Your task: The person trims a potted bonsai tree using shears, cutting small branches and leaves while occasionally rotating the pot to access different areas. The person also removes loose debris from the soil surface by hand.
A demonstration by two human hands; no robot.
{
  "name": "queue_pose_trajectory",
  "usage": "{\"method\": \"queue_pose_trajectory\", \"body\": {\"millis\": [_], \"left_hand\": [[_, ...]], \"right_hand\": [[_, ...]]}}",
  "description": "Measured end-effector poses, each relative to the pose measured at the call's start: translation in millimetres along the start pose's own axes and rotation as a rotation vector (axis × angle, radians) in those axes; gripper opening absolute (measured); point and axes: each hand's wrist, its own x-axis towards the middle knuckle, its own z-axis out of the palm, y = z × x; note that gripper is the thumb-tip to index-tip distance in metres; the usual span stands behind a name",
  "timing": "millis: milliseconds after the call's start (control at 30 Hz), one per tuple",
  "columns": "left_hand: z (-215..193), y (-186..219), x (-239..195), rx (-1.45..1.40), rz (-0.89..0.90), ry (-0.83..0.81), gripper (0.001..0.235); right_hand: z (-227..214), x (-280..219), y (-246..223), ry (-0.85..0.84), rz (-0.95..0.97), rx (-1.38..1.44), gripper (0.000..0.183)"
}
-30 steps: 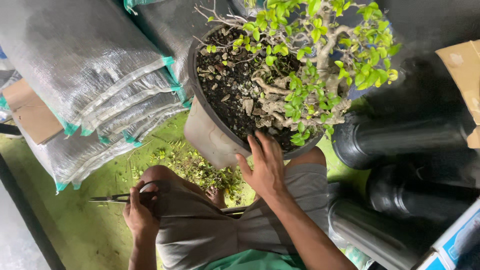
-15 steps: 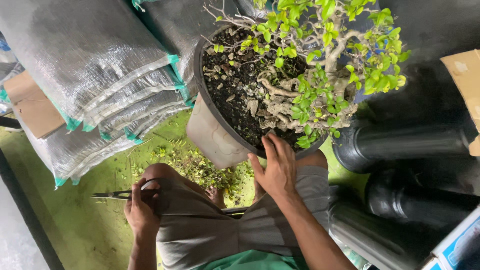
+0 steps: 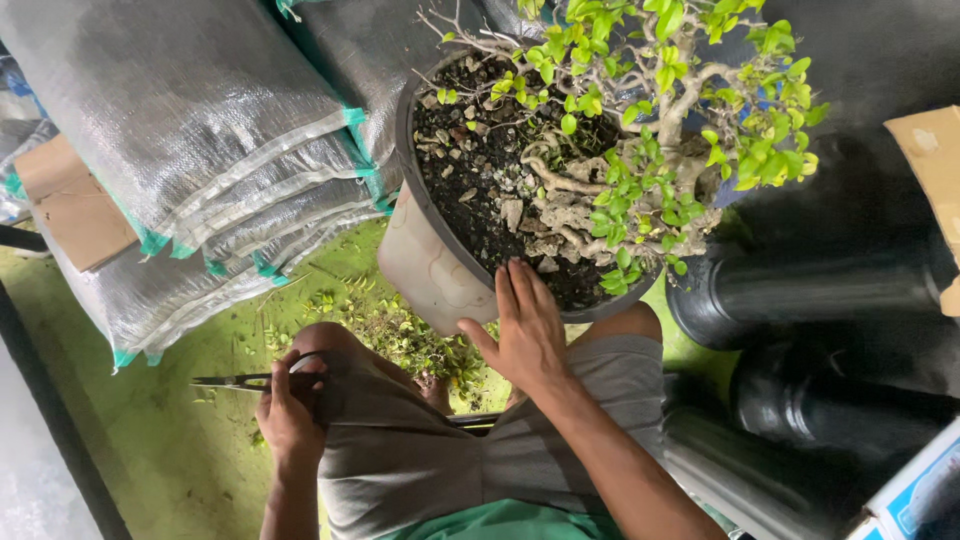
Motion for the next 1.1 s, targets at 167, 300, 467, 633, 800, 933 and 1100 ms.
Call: {"method": "queue_pose_trajectory", "body": {"millis": [167, 300, 467, 633, 800, 933, 1100], "left_hand": [[-1.2, 3.0, -4.2, 0.069, 0.015, 0.007, 0.039], [2.7, 11.9, -11.6, 0.092, -0.012, 0.068, 0.035], [-2.6, -2.6, 4.6, 0.014, 0.007, 0.012, 0.037], [-1.9, 4.2, -3.4, 0.043, 0.01, 0.01, 0.038], [-3.3, 4.7, -2.0, 0.038, -0.035, 0.053, 0.038], [-3.2, 5.5, -1.7, 0.023, 0.0, 0.048, 0.038], [-11.5, -12.6, 15.8, -0.006, 0.01, 0.03, 0.041]], "right_hand": [[21.8, 28.8, 6.6, -0.145, 0.009, 0.073, 0.092], [4.5, 36.0, 3.1, 0.085, 0.001, 0.087, 0.063], [16.6, 47.1, -7.8, -0.16, 0.048, -0.094, 0.094], [19.9, 95.5, -17.5, 0.055, -0.005, -0.093, 0.075], [69.3, 138.7, -7.2, -0.253, -0.134, -0.088, 0.101], [57.8, 133.8, 1.8, -0.343, -0.114, -0.133, 0.104], [57.3, 123.7, 44.7, 0.13, 0.042, 0.165, 0.03]]}}
